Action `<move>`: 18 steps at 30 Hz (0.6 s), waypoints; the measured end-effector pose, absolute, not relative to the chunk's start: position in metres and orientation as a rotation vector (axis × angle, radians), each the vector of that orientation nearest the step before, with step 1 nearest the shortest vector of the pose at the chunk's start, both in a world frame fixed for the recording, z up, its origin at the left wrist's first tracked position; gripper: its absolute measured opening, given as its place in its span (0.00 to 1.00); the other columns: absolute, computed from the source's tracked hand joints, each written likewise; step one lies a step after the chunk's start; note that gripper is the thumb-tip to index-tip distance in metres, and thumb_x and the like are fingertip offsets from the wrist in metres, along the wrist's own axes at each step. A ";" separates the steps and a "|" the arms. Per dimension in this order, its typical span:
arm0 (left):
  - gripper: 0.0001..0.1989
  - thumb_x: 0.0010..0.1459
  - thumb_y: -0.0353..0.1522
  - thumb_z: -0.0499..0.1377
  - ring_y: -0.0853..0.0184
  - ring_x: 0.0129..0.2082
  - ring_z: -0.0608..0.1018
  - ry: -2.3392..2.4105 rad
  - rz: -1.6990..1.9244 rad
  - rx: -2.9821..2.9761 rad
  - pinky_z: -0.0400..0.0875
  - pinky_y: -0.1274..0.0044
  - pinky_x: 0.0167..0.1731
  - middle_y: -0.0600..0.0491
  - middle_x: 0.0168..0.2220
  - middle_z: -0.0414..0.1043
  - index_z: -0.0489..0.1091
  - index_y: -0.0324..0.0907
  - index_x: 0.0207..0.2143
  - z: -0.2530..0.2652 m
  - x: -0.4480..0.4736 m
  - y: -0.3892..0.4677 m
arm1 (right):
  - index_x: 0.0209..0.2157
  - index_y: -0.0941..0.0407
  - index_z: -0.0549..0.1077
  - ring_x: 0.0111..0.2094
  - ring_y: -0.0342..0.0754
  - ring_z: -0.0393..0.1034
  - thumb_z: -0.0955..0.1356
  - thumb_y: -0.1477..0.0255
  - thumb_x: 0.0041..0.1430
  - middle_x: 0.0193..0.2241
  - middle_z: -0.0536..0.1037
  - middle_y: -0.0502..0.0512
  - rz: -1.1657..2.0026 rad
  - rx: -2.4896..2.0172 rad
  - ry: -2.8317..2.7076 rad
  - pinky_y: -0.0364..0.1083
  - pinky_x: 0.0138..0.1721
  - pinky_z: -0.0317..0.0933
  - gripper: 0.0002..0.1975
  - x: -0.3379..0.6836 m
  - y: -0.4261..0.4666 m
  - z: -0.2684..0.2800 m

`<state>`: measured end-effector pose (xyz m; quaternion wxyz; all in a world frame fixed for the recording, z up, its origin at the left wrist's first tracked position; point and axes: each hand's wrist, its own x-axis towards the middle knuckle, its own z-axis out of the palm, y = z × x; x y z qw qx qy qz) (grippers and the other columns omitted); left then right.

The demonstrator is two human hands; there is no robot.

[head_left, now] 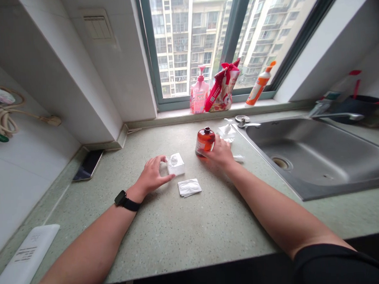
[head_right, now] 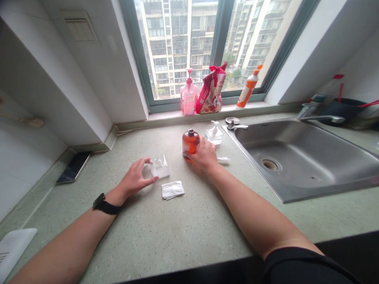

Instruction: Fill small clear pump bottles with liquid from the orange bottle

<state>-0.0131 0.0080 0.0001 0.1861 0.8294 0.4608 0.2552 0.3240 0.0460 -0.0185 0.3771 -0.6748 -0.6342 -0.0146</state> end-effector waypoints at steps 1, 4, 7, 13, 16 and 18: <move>0.29 0.58 0.47 0.70 0.48 0.58 0.77 1.300 0.720 2.334 0.69 0.55 0.63 0.45 0.56 0.76 0.68 0.47 0.56 0.000 -0.013 0.008 | 0.55 0.55 0.71 0.48 0.68 0.74 0.78 0.50 0.48 0.45 0.81 0.66 -0.030 -1.734 -1.611 0.65 0.54 0.63 0.38 0.323 0.046 -0.019; 0.26 0.58 0.46 0.71 0.48 0.57 0.78 1.288 0.739 2.348 0.70 0.56 0.61 0.46 0.55 0.77 0.69 0.47 0.54 0.000 -0.013 0.010 | 0.54 0.54 0.71 0.47 0.67 0.74 0.78 0.51 0.49 0.44 0.81 0.65 0.001 -1.708 -1.605 0.63 0.52 0.64 0.36 0.322 0.047 -0.019; 0.25 0.58 0.45 0.71 0.49 0.56 0.78 1.268 0.789 2.365 0.70 0.56 0.60 0.46 0.54 0.77 0.69 0.46 0.52 0.000 -0.012 0.011 | 0.55 0.53 0.71 0.49 0.67 0.74 0.77 0.53 0.51 0.47 0.81 0.65 -0.024 -1.603 -1.634 0.64 0.53 0.64 0.34 0.320 0.046 -0.019; 0.27 0.59 0.47 0.72 0.50 0.55 0.78 1.227 0.864 2.366 0.70 0.56 0.60 0.47 0.53 0.77 0.69 0.46 0.54 0.000 -0.010 0.010 | 0.61 0.53 0.69 0.53 0.67 0.75 0.76 0.57 0.55 0.55 0.80 0.66 -0.150 -1.352 -1.719 0.64 0.57 0.65 0.35 0.315 0.042 -0.020; 0.29 0.58 0.49 0.72 0.50 0.54 0.79 1.213 0.874 2.366 0.71 0.57 0.59 0.47 0.52 0.78 0.69 0.46 0.55 -0.001 -0.009 0.010 | 0.63 0.53 0.68 0.54 0.66 0.75 0.76 0.58 0.58 0.56 0.80 0.66 -0.214 -1.246 -1.784 0.64 0.58 0.66 0.34 0.310 0.038 -0.018; 0.31 0.57 0.50 0.73 0.50 0.53 0.79 1.211 0.880 2.369 0.71 0.57 0.59 0.47 0.51 0.78 0.70 0.46 0.55 -0.001 -0.009 0.010 | 0.64 0.53 0.68 0.55 0.66 0.75 0.75 0.60 0.60 0.56 0.80 0.65 -0.250 -1.199 -1.825 0.63 0.58 0.66 0.33 0.305 0.036 -0.016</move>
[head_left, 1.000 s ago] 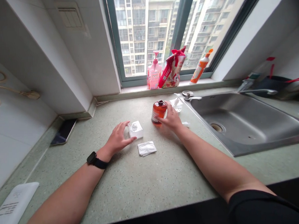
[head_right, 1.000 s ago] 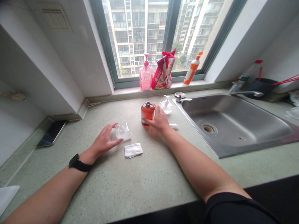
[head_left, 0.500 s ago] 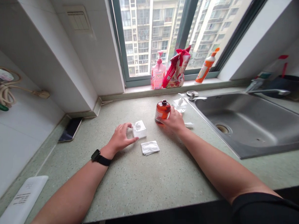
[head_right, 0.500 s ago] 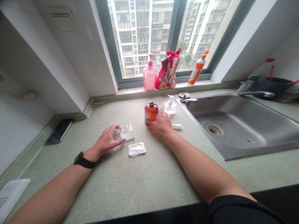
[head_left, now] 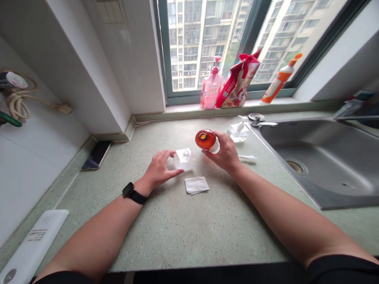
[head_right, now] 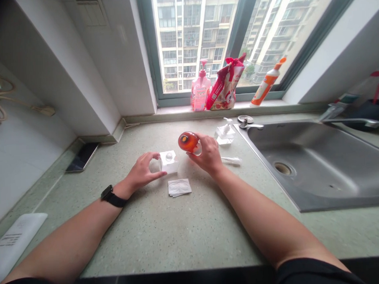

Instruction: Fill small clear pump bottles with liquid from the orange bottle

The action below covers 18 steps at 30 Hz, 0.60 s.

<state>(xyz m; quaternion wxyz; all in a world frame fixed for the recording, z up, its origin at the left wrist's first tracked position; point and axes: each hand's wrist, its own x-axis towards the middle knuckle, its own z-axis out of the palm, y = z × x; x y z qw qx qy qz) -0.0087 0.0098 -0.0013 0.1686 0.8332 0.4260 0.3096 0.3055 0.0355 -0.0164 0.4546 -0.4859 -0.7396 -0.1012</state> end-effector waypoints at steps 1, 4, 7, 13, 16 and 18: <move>0.31 0.57 0.50 0.74 0.50 0.53 0.79 1.213 0.882 2.373 0.71 0.57 0.59 0.47 0.51 0.78 0.70 0.46 0.55 -0.001 -0.008 0.010 | 0.64 0.52 0.68 0.55 0.65 0.74 0.75 0.61 0.61 0.56 0.80 0.64 -0.267 -1.181 -1.840 0.63 0.59 0.67 0.32 0.303 0.034 -0.015; 0.31 0.57 0.50 0.74 0.51 0.52 0.79 1.220 0.884 2.381 0.70 0.56 0.59 0.48 0.49 0.78 0.70 0.46 0.55 -0.002 -0.008 0.010 | 0.65 0.51 0.67 0.55 0.64 0.74 0.74 0.66 0.61 0.55 0.79 0.63 -0.318 -1.156 -1.860 0.63 0.58 0.67 0.32 0.298 0.031 -0.013; 0.32 0.56 0.51 0.74 0.51 0.51 0.79 1.217 0.896 2.384 0.70 0.55 0.60 0.48 0.49 0.79 0.70 0.46 0.54 -0.001 -0.007 0.010 | 0.66 0.50 0.66 0.56 0.64 0.73 0.73 0.69 0.60 0.56 0.78 0.63 -0.354 -1.164 -1.868 0.63 0.59 0.67 0.33 0.296 0.031 -0.011; 0.33 0.55 0.52 0.75 0.52 0.50 0.80 1.213 0.909 2.411 0.69 0.54 0.61 0.49 0.47 0.79 0.70 0.46 0.54 -0.001 -0.004 0.008 | 0.65 0.48 0.67 0.58 0.64 0.71 0.73 0.73 0.60 0.56 0.76 0.62 -0.403 -1.141 -1.872 0.64 0.61 0.66 0.33 0.298 0.032 -0.011; 0.33 0.54 0.52 0.75 0.52 0.50 0.80 1.213 0.908 2.414 0.69 0.53 0.62 0.49 0.47 0.80 0.71 0.46 0.54 0.000 -0.003 0.006 | 0.66 0.48 0.67 0.60 0.65 0.70 0.73 0.74 0.59 0.56 0.76 0.61 -0.405 -1.116 -1.886 0.66 0.64 0.64 0.34 0.298 0.033 -0.010; 0.34 0.54 0.52 0.75 0.52 0.50 0.81 1.217 0.910 2.412 0.67 0.52 0.64 0.49 0.47 0.80 0.71 0.46 0.54 0.001 -0.002 0.005 | 0.66 0.47 0.67 0.60 0.65 0.70 0.73 0.75 0.59 0.57 0.76 0.61 -0.401 -1.113 -1.901 0.66 0.65 0.63 0.34 0.298 0.033 -0.010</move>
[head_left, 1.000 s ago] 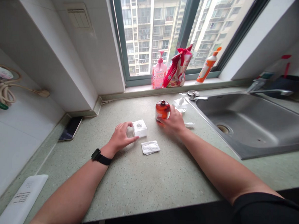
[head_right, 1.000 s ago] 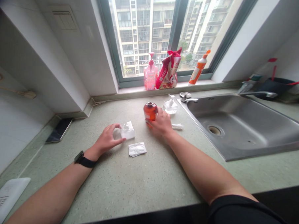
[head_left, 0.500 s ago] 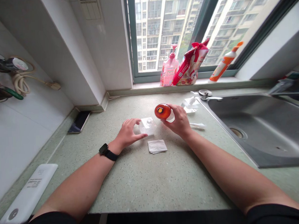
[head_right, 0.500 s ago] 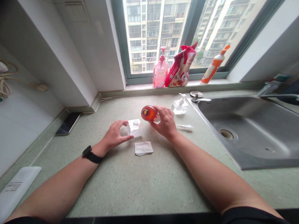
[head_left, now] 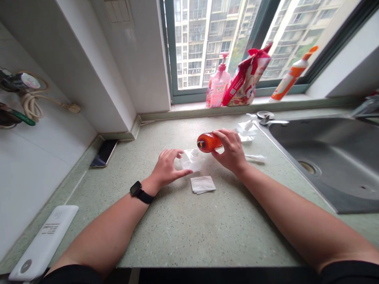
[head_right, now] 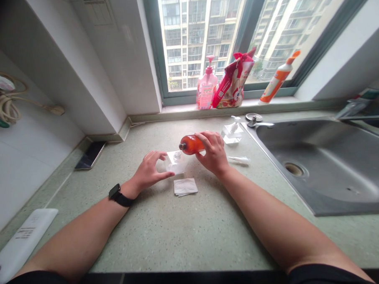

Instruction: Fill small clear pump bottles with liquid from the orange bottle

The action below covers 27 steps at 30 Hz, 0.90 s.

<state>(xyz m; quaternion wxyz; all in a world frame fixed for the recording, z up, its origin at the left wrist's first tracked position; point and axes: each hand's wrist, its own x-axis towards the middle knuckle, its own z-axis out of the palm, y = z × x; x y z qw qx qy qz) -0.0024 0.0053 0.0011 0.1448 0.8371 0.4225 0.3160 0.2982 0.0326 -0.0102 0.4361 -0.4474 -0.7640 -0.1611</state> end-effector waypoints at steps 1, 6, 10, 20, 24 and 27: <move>0.34 0.54 0.53 0.75 0.52 0.50 0.81 1.220 0.910 2.409 0.66 0.51 0.65 0.49 0.47 0.80 0.71 0.46 0.54 0.001 -0.002 0.005 | 0.66 0.47 0.67 0.60 0.65 0.70 0.73 0.75 0.59 0.57 0.76 0.61 -0.402 -1.115 -1.905 0.67 0.66 0.62 0.34 0.298 0.033 -0.010; 0.35 0.54 0.54 0.75 0.53 0.50 0.82 1.238 0.903 2.371 0.56 0.47 0.72 0.51 0.47 0.80 0.70 0.46 0.55 0.002 -0.001 0.004 | 0.67 0.46 0.68 0.63 0.66 0.68 0.73 0.75 0.59 0.58 0.75 0.61 -0.414 -1.148 -1.916 0.69 0.68 0.59 0.34 0.299 0.032 -0.013; 0.35 0.53 0.55 0.75 0.52 0.50 0.82 1.259 0.890 2.346 0.56 0.47 0.73 0.50 0.48 0.80 0.70 0.47 0.54 0.003 0.000 0.004 | 0.67 0.45 0.68 0.65 0.66 0.67 0.72 0.75 0.60 0.59 0.75 0.60 -0.393 -1.169 -1.921 0.71 0.70 0.55 0.35 0.300 0.032 -0.014; 0.35 0.54 0.56 0.74 0.52 0.50 0.83 1.270 0.882 2.353 0.56 0.46 0.73 0.50 0.48 0.81 0.71 0.47 0.54 0.005 0.001 0.002 | 0.69 0.41 0.68 0.68 0.68 0.64 0.71 0.76 0.59 0.60 0.75 0.59 -0.354 -1.218 -1.933 0.74 0.72 0.50 0.37 0.300 0.031 -0.011; 0.35 0.53 0.56 0.74 0.52 0.50 0.83 1.264 0.888 2.357 0.55 0.47 0.73 0.50 0.48 0.81 0.71 0.47 0.55 0.004 0.002 0.003 | 0.69 0.40 0.66 0.68 0.66 0.63 0.71 0.77 0.60 0.61 0.73 0.58 -0.377 -1.190 -1.937 0.73 0.73 0.49 0.38 0.300 0.029 -0.009; 0.36 0.53 0.55 0.75 0.52 0.50 0.83 1.260 0.901 2.355 0.55 0.46 0.73 0.50 0.48 0.81 0.71 0.47 0.55 0.003 0.002 0.003 | 0.69 0.39 0.65 0.68 0.66 0.64 0.70 0.79 0.60 0.61 0.73 0.58 -0.417 -1.162 -1.925 0.74 0.73 0.49 0.39 0.299 0.028 -0.008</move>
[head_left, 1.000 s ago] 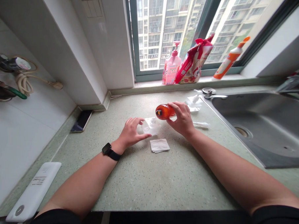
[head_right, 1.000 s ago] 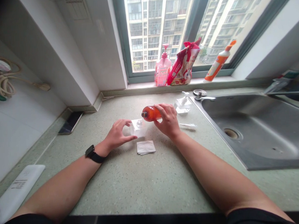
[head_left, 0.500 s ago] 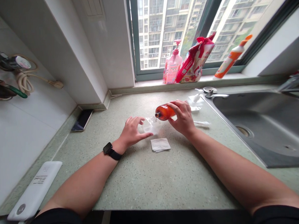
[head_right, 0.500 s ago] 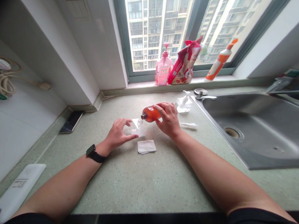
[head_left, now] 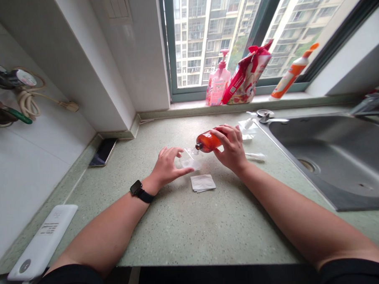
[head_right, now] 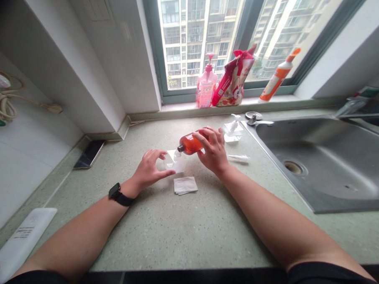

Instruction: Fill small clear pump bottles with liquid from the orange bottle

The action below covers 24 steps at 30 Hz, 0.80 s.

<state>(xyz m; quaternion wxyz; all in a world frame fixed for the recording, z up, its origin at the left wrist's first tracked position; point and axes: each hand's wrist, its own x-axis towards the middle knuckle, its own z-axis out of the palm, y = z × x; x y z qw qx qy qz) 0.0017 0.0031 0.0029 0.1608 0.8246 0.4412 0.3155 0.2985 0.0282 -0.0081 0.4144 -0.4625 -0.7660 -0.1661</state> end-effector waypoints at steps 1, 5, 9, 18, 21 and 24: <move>0.36 0.53 0.55 0.75 0.53 0.50 0.83 1.260 0.903 2.354 0.55 0.46 0.73 0.49 0.48 0.81 0.71 0.47 0.55 0.003 0.002 0.003 | 0.69 0.39 0.65 0.68 0.66 0.64 0.70 0.79 0.60 0.61 0.73 0.58 -0.427 -1.166 -1.923 0.74 0.73 0.50 0.39 0.298 0.028 -0.008; 0.35 0.53 0.56 0.75 0.52 0.50 0.83 1.261 0.898 2.353 0.55 0.46 0.73 0.49 0.48 0.81 0.71 0.48 0.55 0.002 0.001 0.004 | 0.69 0.39 0.65 0.69 0.68 0.63 0.71 0.79 0.59 0.61 0.73 0.58 -0.436 -1.212 -1.928 0.76 0.73 0.50 0.39 0.297 0.027 -0.007; 0.35 0.53 0.55 0.75 0.52 0.50 0.83 1.253 0.897 2.353 0.54 0.46 0.73 0.49 0.48 0.81 0.71 0.47 0.55 0.003 0.001 0.003 | 0.68 0.39 0.66 0.69 0.67 0.64 0.70 0.79 0.60 0.61 0.73 0.58 -0.452 -1.198 -1.918 0.76 0.73 0.50 0.38 0.298 0.027 -0.006; 0.36 0.53 0.56 0.74 0.53 0.49 0.83 1.253 0.898 2.350 0.54 0.46 0.73 0.50 0.48 0.81 0.71 0.48 0.55 0.003 0.002 0.003 | 0.68 0.39 0.66 0.71 0.67 0.62 0.70 0.80 0.60 0.62 0.73 0.57 -0.476 -1.207 -1.917 0.77 0.75 0.46 0.38 0.298 0.026 -0.005; 0.36 0.53 0.55 0.75 0.53 0.49 0.83 1.251 0.893 2.350 0.54 0.46 0.73 0.50 0.48 0.81 0.71 0.47 0.55 0.003 0.002 0.004 | 0.68 0.39 0.66 0.70 0.67 0.62 0.70 0.81 0.60 0.62 0.73 0.57 -0.493 -1.172 -1.914 0.77 0.75 0.46 0.38 0.297 0.026 -0.004; 0.36 0.53 0.55 0.75 0.53 0.50 0.83 1.251 0.887 2.355 0.53 0.46 0.74 0.50 0.48 0.81 0.71 0.47 0.55 0.003 0.002 0.004 | 0.68 0.38 0.66 0.70 0.67 0.62 0.70 0.81 0.60 0.62 0.73 0.57 -0.494 -1.158 -1.913 0.78 0.74 0.47 0.39 0.297 0.026 -0.004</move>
